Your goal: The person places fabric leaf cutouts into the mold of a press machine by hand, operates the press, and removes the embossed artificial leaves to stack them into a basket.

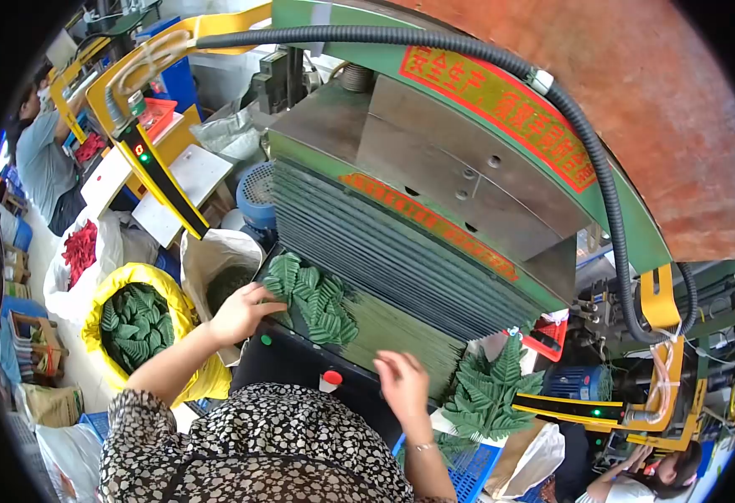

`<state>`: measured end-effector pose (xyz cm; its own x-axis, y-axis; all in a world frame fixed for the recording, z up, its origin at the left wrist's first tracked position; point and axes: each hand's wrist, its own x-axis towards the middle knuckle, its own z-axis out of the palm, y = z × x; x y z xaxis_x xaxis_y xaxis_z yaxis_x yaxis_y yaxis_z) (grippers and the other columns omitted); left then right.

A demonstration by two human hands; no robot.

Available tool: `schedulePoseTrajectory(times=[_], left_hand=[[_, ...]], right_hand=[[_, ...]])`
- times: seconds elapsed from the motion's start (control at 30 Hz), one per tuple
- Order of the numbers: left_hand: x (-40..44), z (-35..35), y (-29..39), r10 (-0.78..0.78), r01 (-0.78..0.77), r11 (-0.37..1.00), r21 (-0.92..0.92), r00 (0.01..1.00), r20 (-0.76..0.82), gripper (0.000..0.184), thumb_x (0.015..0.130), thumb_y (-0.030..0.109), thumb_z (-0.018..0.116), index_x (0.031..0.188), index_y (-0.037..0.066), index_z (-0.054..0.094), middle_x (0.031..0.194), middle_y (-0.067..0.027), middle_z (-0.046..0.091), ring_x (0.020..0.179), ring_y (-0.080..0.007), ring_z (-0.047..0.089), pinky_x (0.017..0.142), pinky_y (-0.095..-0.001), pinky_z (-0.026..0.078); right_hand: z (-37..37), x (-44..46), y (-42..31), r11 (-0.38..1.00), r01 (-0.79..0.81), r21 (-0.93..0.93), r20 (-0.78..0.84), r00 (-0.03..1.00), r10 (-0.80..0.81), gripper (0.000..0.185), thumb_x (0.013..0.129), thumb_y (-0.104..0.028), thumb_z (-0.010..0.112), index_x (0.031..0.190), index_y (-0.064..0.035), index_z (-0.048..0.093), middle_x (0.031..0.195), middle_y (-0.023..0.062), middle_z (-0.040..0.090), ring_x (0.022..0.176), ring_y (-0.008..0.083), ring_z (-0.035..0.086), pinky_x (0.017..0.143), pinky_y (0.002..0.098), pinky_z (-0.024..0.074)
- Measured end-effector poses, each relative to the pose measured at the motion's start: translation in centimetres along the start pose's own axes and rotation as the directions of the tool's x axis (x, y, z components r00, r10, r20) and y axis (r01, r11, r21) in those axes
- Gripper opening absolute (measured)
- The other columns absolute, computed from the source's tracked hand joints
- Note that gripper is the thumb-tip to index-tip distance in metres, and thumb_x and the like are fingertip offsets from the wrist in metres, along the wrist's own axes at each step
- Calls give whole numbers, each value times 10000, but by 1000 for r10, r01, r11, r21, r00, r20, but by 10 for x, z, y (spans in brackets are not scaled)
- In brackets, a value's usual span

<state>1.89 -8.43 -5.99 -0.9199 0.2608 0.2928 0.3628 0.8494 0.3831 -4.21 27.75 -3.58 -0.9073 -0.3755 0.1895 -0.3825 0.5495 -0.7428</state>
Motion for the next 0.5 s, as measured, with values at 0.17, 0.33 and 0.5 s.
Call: schedulePoseTrajectory(times=[0.17, 0.33, 0.5], left_hand=[[23, 6, -16, 98, -112, 991, 78, 980, 173, 296, 712, 91, 667, 1005, 117, 692, 1023, -50, 597, 1030, -261, 561, 940, -416, 437], [22, 8, -27, 261, -274, 960, 59, 950, 173, 178, 769, 111, 664, 947, 122, 657, 993, -35, 608, 1074, -247, 558, 1004, -429, 404], [32, -5, -15, 99, -102, 984, -148, 995, -26, 91, 849, 110, 667, 937, 110, 644, 949, -48, 643, 1038, -259, 590, 997, -419, 432]], right_hand=[[50, 34, -33, 991, 117, 57, 201, 971, -126, 145, 840, -105, 737, 971, -53, 706, 861, 87, 668, 676, 180, 660, 622, 290, 541], [62, 30, -27, 988, 141, 65, 287, 945, -154, 143, 845, -98, 726, 981, -59, 705, 869, 85, 661, 669, 180, 650, 616, 292, 544], [63, 38, -33, 978, 135, 156, 246, 954, -171, 159, 843, -77, 727, 999, -53, 711, 872, 81, 658, 669, 176, 646, 617, 288, 549]])
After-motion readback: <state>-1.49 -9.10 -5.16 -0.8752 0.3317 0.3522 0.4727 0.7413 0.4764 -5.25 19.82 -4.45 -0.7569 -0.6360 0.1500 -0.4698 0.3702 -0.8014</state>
